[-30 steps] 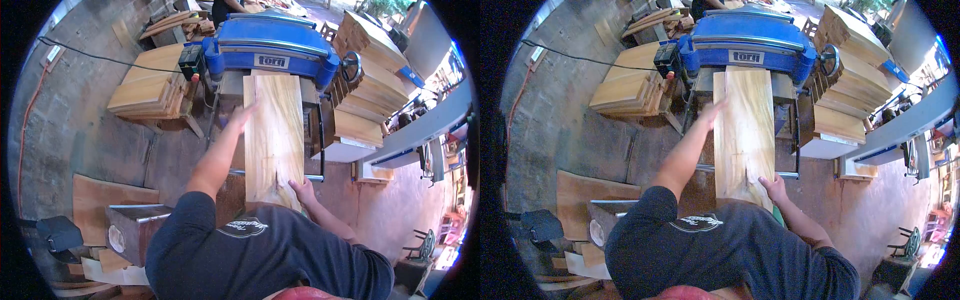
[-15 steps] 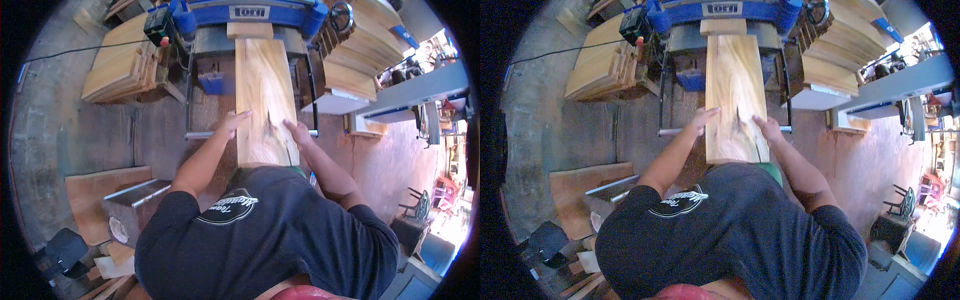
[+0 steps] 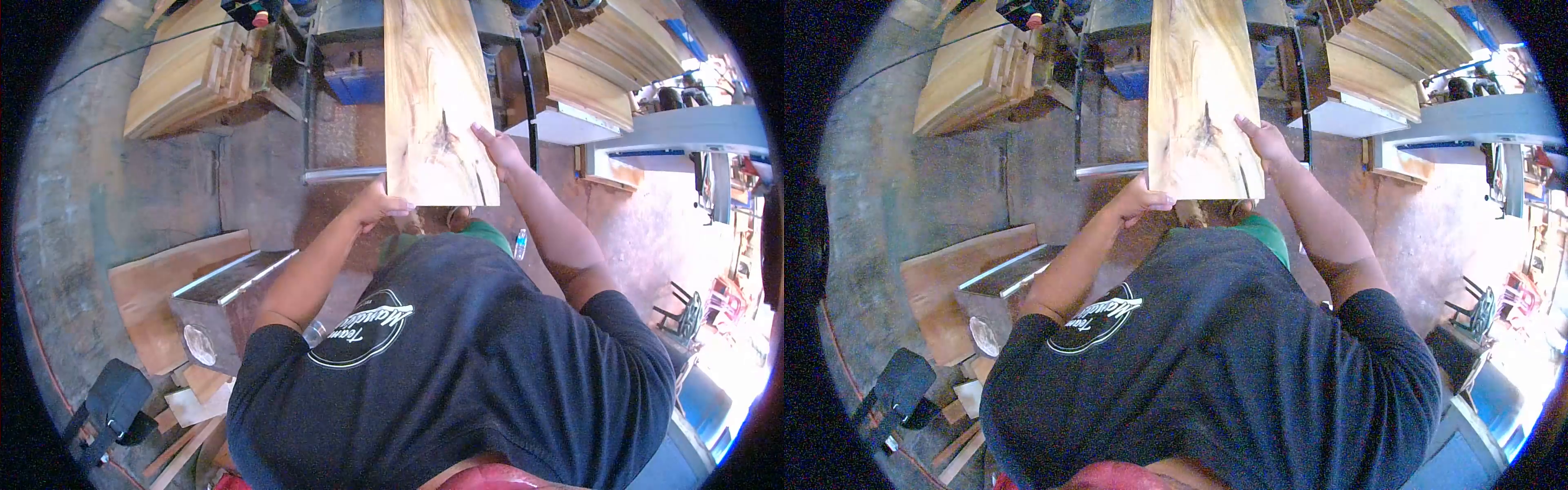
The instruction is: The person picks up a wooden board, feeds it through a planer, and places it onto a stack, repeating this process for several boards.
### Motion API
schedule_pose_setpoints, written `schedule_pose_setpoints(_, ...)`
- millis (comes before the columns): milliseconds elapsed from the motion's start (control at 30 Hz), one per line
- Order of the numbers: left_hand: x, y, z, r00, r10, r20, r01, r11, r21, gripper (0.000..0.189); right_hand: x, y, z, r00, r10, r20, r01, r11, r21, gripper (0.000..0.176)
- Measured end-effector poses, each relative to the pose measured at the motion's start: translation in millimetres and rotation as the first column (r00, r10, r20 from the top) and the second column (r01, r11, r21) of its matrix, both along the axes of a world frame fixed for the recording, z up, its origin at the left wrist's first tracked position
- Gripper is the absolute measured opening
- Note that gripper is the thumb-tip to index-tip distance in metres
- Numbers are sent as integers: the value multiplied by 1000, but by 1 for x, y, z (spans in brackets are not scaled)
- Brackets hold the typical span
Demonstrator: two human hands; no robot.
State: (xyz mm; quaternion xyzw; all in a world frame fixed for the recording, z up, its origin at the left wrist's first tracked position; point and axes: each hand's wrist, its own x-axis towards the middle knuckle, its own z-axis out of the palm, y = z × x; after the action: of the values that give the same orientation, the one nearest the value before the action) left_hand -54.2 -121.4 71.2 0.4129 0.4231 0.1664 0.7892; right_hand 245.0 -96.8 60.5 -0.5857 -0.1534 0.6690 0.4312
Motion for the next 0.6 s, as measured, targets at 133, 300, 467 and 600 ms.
schedule_pose_setpoints(133,1,3,1,995,-95,-18,95,995,14,62,3,0,2,1000,17,22,-17,1000,-7,43)
schedule_pose_setpoints(300,4,8,-7,995,-17,-102,8,996,-92,52,1,2,-4,1000,4,-29,-5,1000,-8,42)
schedule_pose_setpoints(467,-5,21,-32,978,-108,-176,97,993,-71,45,0,1,1,996,-23,-81,26,999,33,40)
schedule_pose_setpoints(600,-11,19,-28,992,-122,-39,119,991,-58,40,-2,-9,7,998,-46,-46,49,997,67,39)
